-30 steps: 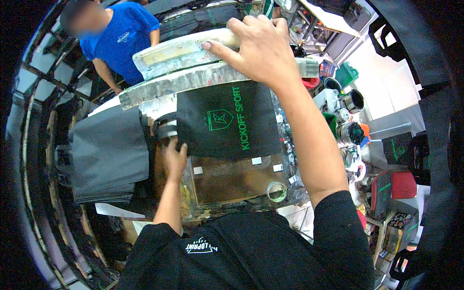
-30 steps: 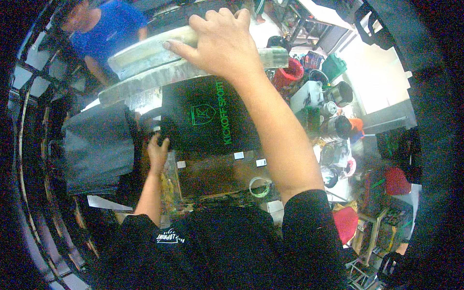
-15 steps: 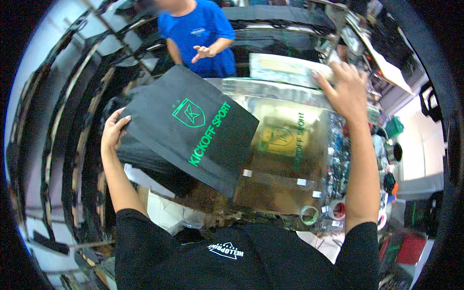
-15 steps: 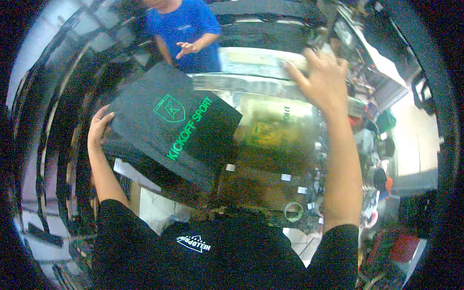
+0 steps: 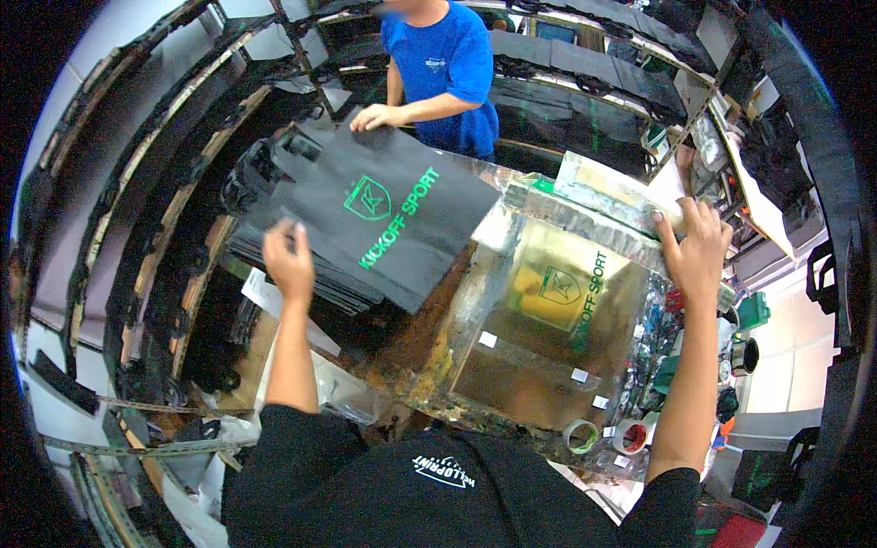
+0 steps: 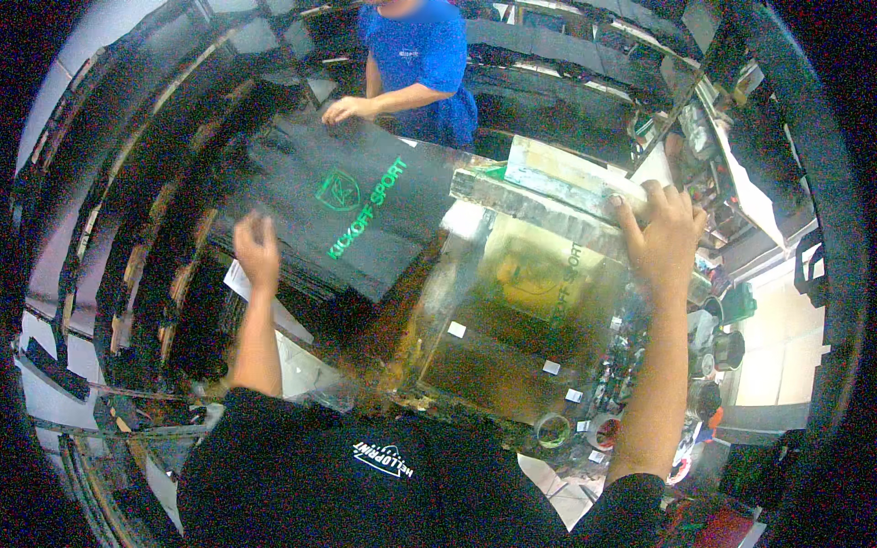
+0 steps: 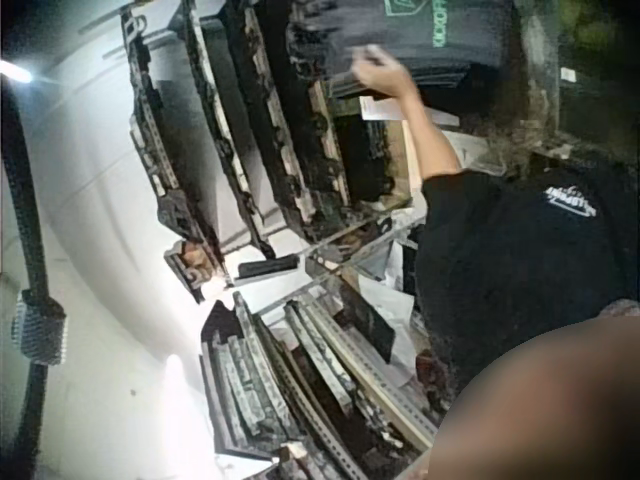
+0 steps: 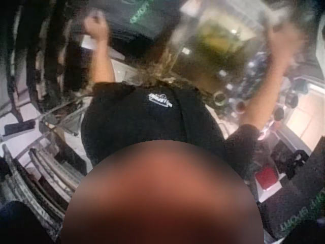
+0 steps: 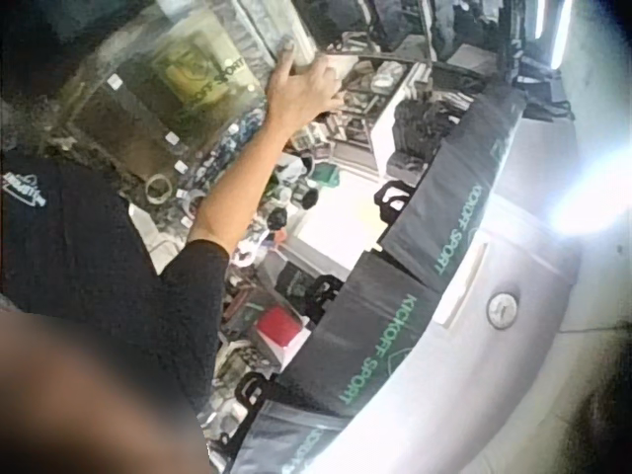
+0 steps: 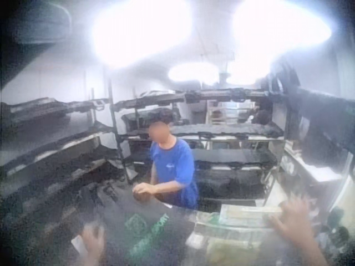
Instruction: The person performs screen printing on black tote bags using a squeegee and green ink. They repeatedly pull ink across the screen, lift the frame to reveal the printed logo, and pass each finished bag to a coworker. The process is repeated for multiple bags throughout the clip.
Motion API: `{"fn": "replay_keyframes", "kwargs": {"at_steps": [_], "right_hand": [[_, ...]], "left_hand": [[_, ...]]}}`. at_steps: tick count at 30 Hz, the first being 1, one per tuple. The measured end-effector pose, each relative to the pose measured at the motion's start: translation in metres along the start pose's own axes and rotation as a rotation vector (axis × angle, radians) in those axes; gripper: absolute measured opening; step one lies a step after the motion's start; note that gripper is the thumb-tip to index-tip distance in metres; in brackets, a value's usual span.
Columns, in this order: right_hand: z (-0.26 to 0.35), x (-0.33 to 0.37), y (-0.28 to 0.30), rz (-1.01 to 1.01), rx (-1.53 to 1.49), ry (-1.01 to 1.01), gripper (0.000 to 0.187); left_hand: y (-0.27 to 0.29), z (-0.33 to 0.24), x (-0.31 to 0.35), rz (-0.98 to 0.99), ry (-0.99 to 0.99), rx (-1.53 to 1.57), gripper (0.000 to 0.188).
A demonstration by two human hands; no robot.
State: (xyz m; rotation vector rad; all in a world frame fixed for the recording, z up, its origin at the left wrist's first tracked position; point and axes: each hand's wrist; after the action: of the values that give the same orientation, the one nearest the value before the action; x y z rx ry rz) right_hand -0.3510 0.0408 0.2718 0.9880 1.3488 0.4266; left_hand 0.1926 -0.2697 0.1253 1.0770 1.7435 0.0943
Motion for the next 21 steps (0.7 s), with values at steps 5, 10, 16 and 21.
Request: {"fn": "replay_keyframes", "kwargs": {"at_steps": [5, 10, 16, 21], "right_hand": [[0.011, -0.008, 0.004, -0.051, -0.041, 0.03, 0.052], [0.017, -0.011, 0.01, 0.014, -0.012, -0.009, 0.052], [0.003, -0.009, 0.001, 0.037, 0.004, 0.005, 0.051], [0.005, -0.006, 0.002, 0.008, 0.015, 0.02, 0.047]], "left_hand": [[0.033, -0.048, 0.078, 0.34, -0.329, 0.067, 0.023], [-0.004, -0.056, 0.073, 0.592, -0.335, -0.116, 0.058], [-0.028, -0.071, 0.088, 0.914, -0.216, -0.592, 0.066], [-0.04, -0.067, 0.088, 0.951, -0.155, -0.587, 0.064]]}}
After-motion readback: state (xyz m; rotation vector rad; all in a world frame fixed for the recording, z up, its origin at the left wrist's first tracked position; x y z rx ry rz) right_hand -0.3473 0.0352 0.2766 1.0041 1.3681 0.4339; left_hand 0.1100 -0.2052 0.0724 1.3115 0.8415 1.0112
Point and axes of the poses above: each hand's wrist, its own x-axis away from the middle knuckle, its own y-axis out of the back of the hand, z = x × y, and after that the axes turned 7 degrees about y, right-handed
